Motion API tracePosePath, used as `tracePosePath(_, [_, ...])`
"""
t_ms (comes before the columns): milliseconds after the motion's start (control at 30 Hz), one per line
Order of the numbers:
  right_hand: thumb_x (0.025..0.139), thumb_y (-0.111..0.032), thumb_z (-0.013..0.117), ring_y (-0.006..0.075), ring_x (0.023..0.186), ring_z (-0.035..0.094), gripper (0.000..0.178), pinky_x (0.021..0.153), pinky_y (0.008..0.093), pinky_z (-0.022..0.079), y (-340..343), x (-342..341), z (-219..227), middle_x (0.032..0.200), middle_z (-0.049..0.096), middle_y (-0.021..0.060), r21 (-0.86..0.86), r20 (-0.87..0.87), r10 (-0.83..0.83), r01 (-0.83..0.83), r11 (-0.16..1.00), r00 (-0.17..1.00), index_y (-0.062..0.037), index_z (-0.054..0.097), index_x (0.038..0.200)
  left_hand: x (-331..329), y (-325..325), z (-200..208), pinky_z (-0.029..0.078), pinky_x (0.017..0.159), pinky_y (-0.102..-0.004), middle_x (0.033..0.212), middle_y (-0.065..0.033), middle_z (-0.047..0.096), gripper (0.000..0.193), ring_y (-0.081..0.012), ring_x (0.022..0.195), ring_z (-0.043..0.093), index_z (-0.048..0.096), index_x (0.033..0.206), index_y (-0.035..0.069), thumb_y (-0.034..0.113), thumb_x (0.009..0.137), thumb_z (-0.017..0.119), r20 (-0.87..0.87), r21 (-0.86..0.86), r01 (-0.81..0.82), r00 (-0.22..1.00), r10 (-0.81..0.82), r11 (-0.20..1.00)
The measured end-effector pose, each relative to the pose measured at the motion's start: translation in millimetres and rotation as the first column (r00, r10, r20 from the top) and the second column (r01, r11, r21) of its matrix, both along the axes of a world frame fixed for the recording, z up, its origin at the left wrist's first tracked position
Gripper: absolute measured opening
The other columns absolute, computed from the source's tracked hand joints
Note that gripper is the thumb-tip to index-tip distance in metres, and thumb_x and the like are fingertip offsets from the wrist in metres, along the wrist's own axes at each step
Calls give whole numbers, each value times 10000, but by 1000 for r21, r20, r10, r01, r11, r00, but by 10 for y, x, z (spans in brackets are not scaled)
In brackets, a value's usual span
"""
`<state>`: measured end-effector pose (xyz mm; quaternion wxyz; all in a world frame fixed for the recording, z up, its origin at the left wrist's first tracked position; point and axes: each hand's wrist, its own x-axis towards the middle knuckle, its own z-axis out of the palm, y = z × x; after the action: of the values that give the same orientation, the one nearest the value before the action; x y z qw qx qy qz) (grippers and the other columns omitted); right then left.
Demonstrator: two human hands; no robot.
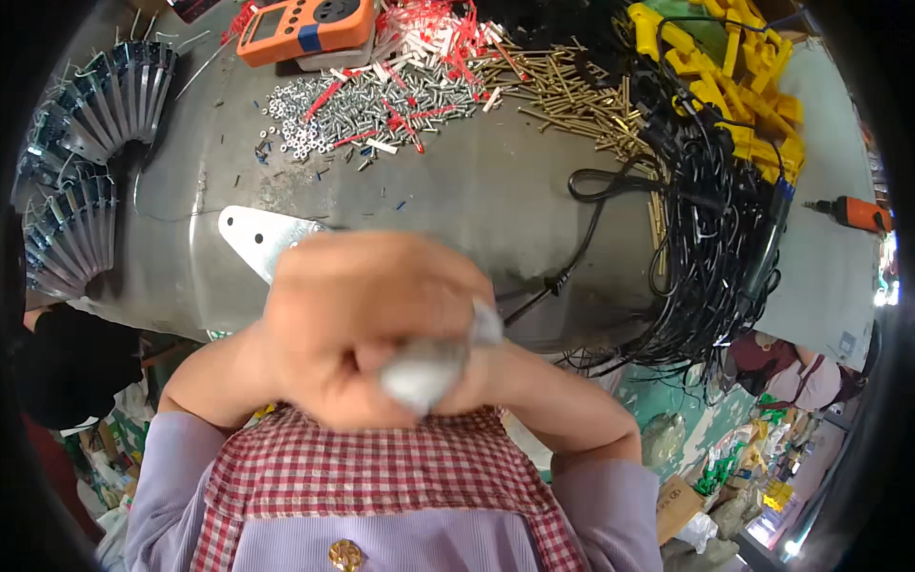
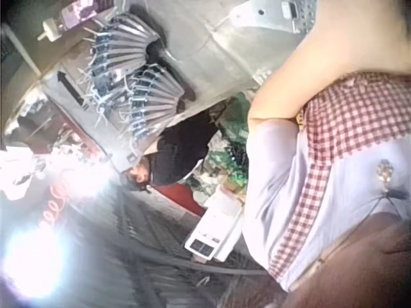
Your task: The person connects and solders wires to a metal tool component, fits the assembly into a plastic handle housing, and secures the housing halves together with screws using an electric screwdriver.
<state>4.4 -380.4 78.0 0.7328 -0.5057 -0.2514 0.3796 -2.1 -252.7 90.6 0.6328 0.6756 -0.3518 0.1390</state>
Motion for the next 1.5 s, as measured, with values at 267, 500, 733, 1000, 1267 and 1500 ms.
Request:
tracePosePath(267, [969,-350,395,180,770,527,413,707,305,427,-133,1216,251,808,578,107,437,208,-284,171,883,936,22,560,898,-344,689,-463,246,1067,-499,1361,-197,384,772,-395,1258,357,357,1336,4,484,782,598,30,852,-224,924,382,473])
tracePosePath(500, [751,-180,707,295,1125,471,523,950,380,377,-944,654,-178,1225,489,123,-636,770,509,517,572,384,-38,504,1212,-430,631,-527,372,934,-471,1186,-178,509,678,-375,1053,485,408,1290,7,214,713,695,258,765,-542,752,606,347])
tracePosePath(733, [760,-80,693,265,927,559,374,791,340,457,-673,240,-265,1125,519,94,-432,757,3,497,752,653,-84,628,1128,-348,385,-534,497,603,-264,845,-106,669,715,-186,608,627,226,1371,-23,-13,782,632,-12,528,-526,780,625,667])
tracePosePath(1000, [777,-98,652,266,906,531,307,807,370,414,-955,327,-611,981,561,88,-405,882,134,583,704,451,-50,597,1076,-224,390,-576,425,813,-367,1045,-36,632,321,-183,870,585,623,1017,125,72,701,603,413,712,-553,828,379,432])
tracePosePath(1267, [767,-74,631,261,936,517,271,816,386,412,-673,494,-299,968,564,74,-522,852,401,592,613,337,-48,603,1036,-353,417,-575,329,800,-388,984,-17,595,348,-199,866,532,650,960,110,86,613,633,378,785,-514,840,389,345])
tracePosePath(1500, [792,-4,603,266,850,603,198,702,352,498,-83,304,-556,971,553,98,-338,755,33,346,875,655,-32,611,989,-424,466,-337,445,775,-423,1106,-137,531,428,-285,938,536,615,1036,24,132,637,726,203,709,-456,863,463,539])
